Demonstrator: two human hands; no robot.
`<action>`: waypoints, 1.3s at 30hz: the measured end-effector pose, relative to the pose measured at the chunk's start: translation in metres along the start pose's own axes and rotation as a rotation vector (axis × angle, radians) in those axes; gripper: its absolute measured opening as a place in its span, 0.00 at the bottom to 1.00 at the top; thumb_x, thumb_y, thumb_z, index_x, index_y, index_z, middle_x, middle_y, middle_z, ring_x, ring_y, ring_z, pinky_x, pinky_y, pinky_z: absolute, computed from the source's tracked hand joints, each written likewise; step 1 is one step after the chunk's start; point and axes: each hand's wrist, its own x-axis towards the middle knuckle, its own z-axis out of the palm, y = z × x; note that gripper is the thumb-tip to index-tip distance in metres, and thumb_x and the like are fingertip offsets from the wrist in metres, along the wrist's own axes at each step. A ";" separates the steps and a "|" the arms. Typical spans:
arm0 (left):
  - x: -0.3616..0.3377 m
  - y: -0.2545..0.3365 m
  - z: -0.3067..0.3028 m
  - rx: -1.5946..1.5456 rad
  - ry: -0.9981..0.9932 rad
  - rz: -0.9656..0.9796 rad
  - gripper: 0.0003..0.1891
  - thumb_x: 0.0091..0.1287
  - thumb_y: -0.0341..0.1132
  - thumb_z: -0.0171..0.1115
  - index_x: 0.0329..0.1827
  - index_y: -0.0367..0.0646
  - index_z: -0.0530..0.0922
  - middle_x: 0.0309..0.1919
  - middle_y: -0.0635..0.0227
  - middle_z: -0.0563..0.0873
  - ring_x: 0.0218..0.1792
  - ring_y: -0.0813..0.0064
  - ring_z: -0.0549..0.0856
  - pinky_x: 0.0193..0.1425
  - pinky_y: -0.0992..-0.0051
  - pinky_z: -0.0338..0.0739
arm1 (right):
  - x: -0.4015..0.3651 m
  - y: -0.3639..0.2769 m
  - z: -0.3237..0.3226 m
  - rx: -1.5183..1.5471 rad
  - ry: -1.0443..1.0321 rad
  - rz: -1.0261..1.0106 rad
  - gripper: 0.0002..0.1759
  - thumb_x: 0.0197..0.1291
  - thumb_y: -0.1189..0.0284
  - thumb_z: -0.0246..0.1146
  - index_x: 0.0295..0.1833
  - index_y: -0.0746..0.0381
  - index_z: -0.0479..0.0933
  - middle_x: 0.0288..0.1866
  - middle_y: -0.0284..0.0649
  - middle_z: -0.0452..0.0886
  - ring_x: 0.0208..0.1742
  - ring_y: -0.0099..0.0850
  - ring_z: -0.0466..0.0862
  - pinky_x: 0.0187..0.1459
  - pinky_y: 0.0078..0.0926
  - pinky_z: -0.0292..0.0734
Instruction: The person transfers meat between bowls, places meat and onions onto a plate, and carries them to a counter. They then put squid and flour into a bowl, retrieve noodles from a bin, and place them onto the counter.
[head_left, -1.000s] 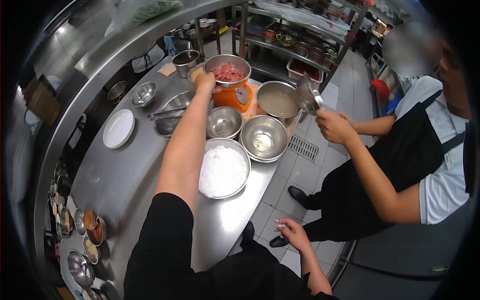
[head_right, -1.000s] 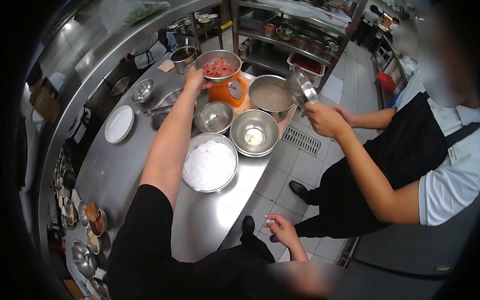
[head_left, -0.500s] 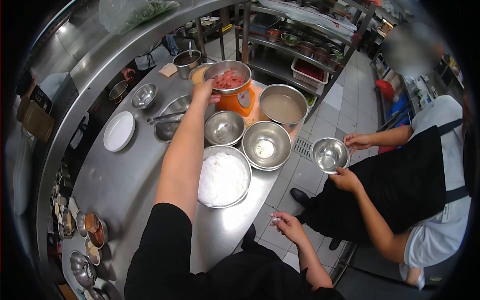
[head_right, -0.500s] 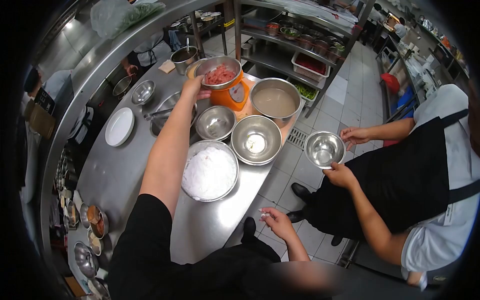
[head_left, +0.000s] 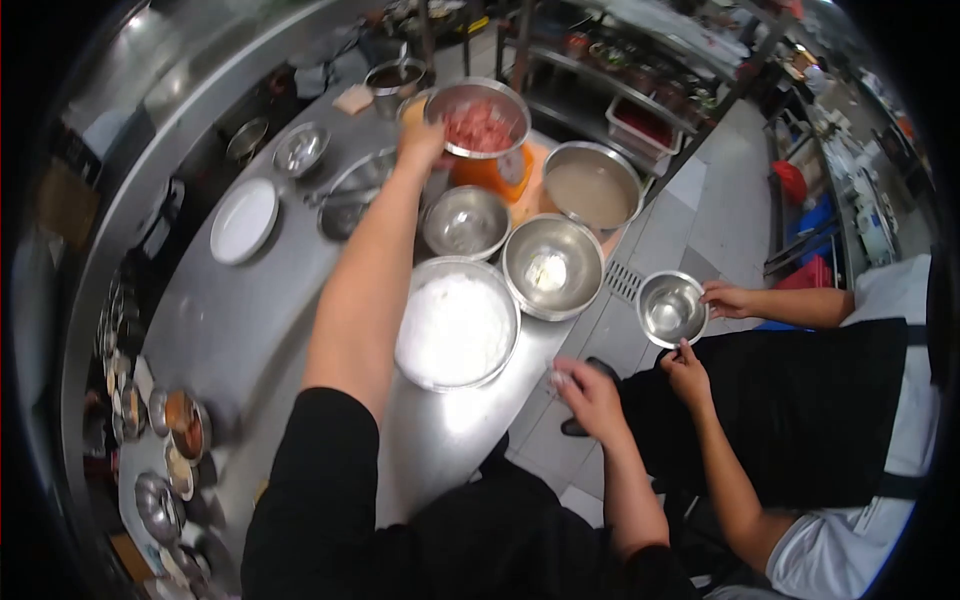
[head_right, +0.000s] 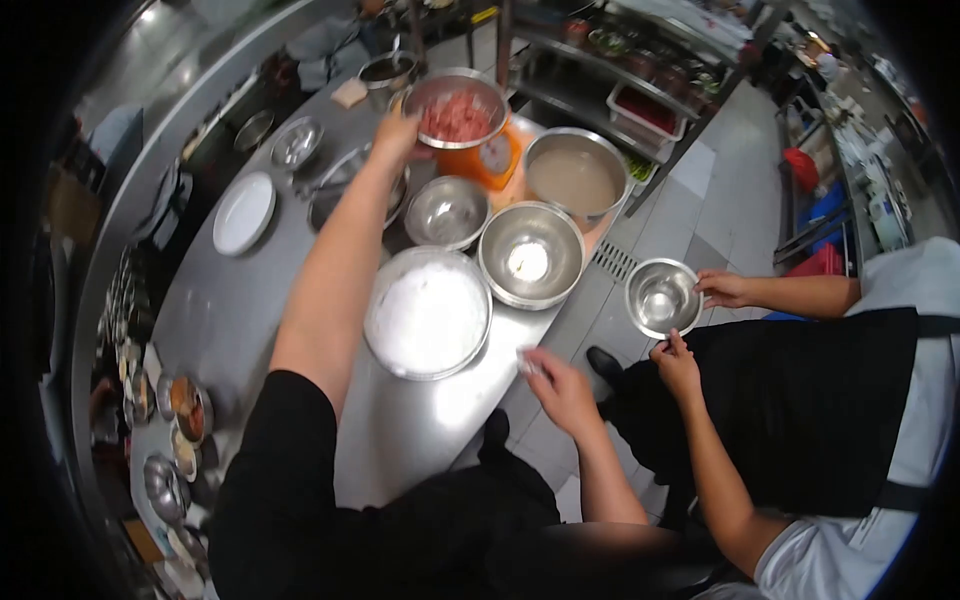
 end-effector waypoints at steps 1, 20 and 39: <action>-0.018 0.018 -0.013 0.082 0.021 -0.009 0.20 0.66 0.40 0.52 0.49 0.30 0.75 0.33 0.53 0.85 0.24 0.59 0.87 0.23 0.69 0.84 | 0.014 -0.020 0.002 -0.170 0.020 -0.155 0.16 0.60 0.73 0.58 0.54 0.63 0.76 0.41 0.42 0.83 0.38 0.32 0.82 0.39 0.24 0.76; -0.456 -0.073 -0.237 0.262 0.328 -0.437 0.08 0.61 0.32 0.54 0.33 0.34 0.73 0.23 0.59 0.81 0.22 0.72 0.82 0.25 0.70 0.77 | 0.164 -0.056 0.110 -0.390 -0.812 0.034 0.15 0.48 0.77 0.66 0.45 0.66 0.80 0.33 0.45 0.82 0.28 0.28 0.83 0.24 0.25 0.79; -0.512 -0.095 -0.202 0.187 0.493 -0.496 0.10 0.63 0.34 0.52 0.37 0.32 0.72 0.30 0.49 0.83 0.24 0.63 0.86 0.25 0.68 0.81 | 0.021 -0.093 0.298 -0.822 -0.853 -0.510 0.35 0.43 0.74 0.65 0.62 0.54 0.67 0.61 0.51 0.69 0.61 0.47 0.72 0.60 0.40 0.69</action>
